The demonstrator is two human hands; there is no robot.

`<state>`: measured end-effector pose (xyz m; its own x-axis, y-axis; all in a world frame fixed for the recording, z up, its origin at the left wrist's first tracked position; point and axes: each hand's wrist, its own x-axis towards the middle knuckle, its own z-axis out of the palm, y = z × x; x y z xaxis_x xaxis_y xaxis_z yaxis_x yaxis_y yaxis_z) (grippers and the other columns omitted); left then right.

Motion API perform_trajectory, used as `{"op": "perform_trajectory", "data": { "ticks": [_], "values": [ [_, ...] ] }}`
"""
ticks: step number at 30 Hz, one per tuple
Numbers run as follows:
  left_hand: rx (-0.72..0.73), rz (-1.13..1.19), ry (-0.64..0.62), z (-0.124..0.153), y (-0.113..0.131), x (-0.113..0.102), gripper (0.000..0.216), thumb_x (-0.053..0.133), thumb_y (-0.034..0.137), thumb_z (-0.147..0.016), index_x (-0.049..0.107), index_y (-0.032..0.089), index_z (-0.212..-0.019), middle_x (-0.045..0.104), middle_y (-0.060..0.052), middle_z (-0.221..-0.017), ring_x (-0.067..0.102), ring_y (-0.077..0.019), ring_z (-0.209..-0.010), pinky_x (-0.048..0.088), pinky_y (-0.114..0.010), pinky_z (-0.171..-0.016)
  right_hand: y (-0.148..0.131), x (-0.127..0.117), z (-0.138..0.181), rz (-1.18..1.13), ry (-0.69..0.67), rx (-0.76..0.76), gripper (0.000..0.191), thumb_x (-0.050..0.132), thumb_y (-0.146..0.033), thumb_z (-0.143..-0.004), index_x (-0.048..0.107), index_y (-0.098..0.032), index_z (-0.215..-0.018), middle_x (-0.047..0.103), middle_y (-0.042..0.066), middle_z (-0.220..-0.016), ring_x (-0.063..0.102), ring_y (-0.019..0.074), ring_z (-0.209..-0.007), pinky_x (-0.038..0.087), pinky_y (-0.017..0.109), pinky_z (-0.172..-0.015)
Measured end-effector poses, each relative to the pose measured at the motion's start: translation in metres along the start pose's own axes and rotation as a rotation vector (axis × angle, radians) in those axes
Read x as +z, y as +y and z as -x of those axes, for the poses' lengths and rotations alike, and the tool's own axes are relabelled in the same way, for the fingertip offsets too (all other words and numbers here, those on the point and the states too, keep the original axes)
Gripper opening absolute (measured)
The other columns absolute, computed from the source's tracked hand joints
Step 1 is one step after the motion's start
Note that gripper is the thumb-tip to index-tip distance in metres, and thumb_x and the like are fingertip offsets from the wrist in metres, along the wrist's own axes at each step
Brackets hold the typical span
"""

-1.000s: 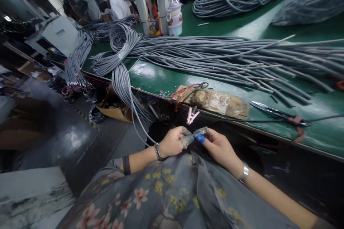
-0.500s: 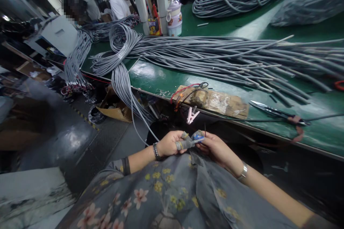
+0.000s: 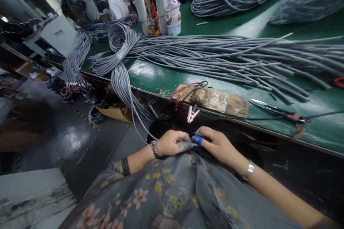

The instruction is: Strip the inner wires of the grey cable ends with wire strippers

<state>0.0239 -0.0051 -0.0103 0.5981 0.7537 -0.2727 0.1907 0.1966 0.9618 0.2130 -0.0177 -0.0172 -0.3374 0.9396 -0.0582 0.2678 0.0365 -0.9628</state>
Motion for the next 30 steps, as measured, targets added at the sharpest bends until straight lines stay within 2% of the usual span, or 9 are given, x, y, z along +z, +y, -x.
{"op": "perform_trajectory", "data": {
  "ticks": [3, 5, 9, 12, 14, 16, 22, 26, 30],
  "values": [
    [0.047, -0.01, -0.048, 0.002, -0.001, -0.002, 0.052, 0.075, 0.059, -0.06, 0.063, 0.01, -0.07, 0.06, -0.001, -0.063, 0.049, -0.007, -0.058, 0.04, -0.021, -0.06, 0.013, 0.007, -0.005, -0.115, -0.115, 0.244, 0.058, 0.057, -0.076, -0.064, 0.049, -0.02, -0.052, 0.045, -0.001, -0.052, 0.039, 0.0123, -0.05, 0.038, 0.028, -0.049],
    [0.011, 0.098, -0.062, 0.004, -0.003, -0.003, 0.057, 0.073, 0.064, -0.059, 0.061, 0.01, -0.071, 0.055, 0.001, -0.056, 0.045, -0.0054, -0.048, 0.036, -0.02, -0.05, 0.023, 0.009, -0.007, -0.12, -0.068, 0.288, 0.059, 0.059, -0.077, -0.06, 0.05, -0.02, -0.051, 0.046, -0.001, -0.05, 0.038, 0.0124, -0.049, 0.038, 0.028, -0.049],
    [-0.089, 0.217, 0.096, 0.007, -0.004, -0.006, 0.059, 0.071, 0.068, -0.058, 0.055, 0.013, -0.071, 0.045, 0.007, -0.044, 0.028, -0.0018, -0.033, 0.019, -0.018, -0.035, 0.03, 0.004, -0.003, -0.069, 0.118, 0.233, 0.056, 0.055, -0.076, -0.066, 0.054, -0.021, -0.057, 0.054, 0.003, -0.06, 0.046, 0.0176, -0.06, 0.042, 0.031, -0.059],
    [-0.131, 0.231, 0.177, 0.006, -0.004, -0.005, 0.058, 0.07, 0.068, -0.058, 0.052, 0.015, -0.069, 0.042, 0.009, -0.043, 0.025, -0.0013, -0.031, 0.015, -0.018, -0.033, 0.022, -0.001, 0.005, -0.071, 0.21, 0.09, 0.052, 0.055, -0.072, -0.07, 0.065, -0.022, -0.08, 0.06, 0.005, -0.076, 0.052, 0.0204, -0.069, 0.044, 0.032, -0.064],
    [-0.153, 0.234, 0.158, 0.005, -0.004, -0.004, 0.058, 0.07, 0.068, -0.057, 0.051, 0.015, -0.068, 0.043, 0.009, -0.043, 0.025, -0.0013, -0.031, 0.014, -0.018, -0.033, 0.015, -0.001, 0.008, -0.079, 0.179, -0.006, 0.054, 0.066, -0.064, -0.067, 0.066, -0.023, -0.102, 0.058, 0.002, -0.071, 0.049, 0.0179, -0.061, 0.043, 0.03, -0.057],
    [-0.165, 0.246, 0.134, 0.005, -0.004, -0.002, 0.057, 0.071, 0.068, -0.057, 0.05, 0.015, -0.067, 0.043, 0.008, -0.043, 0.026, -0.0012, -0.031, 0.014, -0.018, -0.033, 0.008, 0.0, 0.008, -0.088, 0.111, -0.036, 0.058, 0.071, -0.057, -0.066, 0.063, -0.023, -0.113, 0.054, 0.0, -0.064, 0.046, 0.0158, -0.055, 0.042, 0.028, -0.053],
    [-0.163, 0.346, 0.109, 0.004, -0.004, -0.002, 0.054, 0.073, 0.063, -0.055, 0.047, 0.016, -0.061, 0.041, 0.009, -0.039, 0.022, -0.001, -0.029, 0.01, -0.018, -0.032, -0.001, 0.004, 0.001, -0.049, 0.034, -0.094, 0.031, 0.064, -0.051, -0.075, 0.068, -0.023, -0.087, 0.067, 0.008, -0.092, 0.061, 0.0227, -0.084, 0.051, 0.033, -0.076],
    [-0.185, 0.343, 0.085, 0.005, -0.005, -0.003, 0.052, 0.072, 0.062, -0.057, 0.048, 0.016, -0.063, 0.041, 0.009, -0.038, 0.022, -0.0016, -0.03, 0.011, -0.019, -0.033, -0.001, 0.006, 0.002, -0.075, -0.026, -0.131, 0.036, 0.059, -0.057, -0.08, 0.067, -0.022, -0.08, 0.065, 0.006, -0.078, 0.059, 0.0197, -0.073, 0.049, 0.032, -0.071],
    [-0.107, 0.161, -0.073, 0.009, 0.005, -0.008, 0.056, 0.073, 0.066, -0.056, 0.057, 0.013, -0.065, 0.049, 0.005, -0.046, 0.036, -0.0039, -0.039, 0.028, -0.019, -0.041, 0.0, 0.013, 0.002, -0.27, -0.123, 0.055, 0.054, 0.06, -0.072, -0.071, 0.06, -0.019, -0.064, 0.055, 0.001, -0.062, 0.045, 0.0139, -0.058, 0.043, 0.028, -0.058]
  ]
}}
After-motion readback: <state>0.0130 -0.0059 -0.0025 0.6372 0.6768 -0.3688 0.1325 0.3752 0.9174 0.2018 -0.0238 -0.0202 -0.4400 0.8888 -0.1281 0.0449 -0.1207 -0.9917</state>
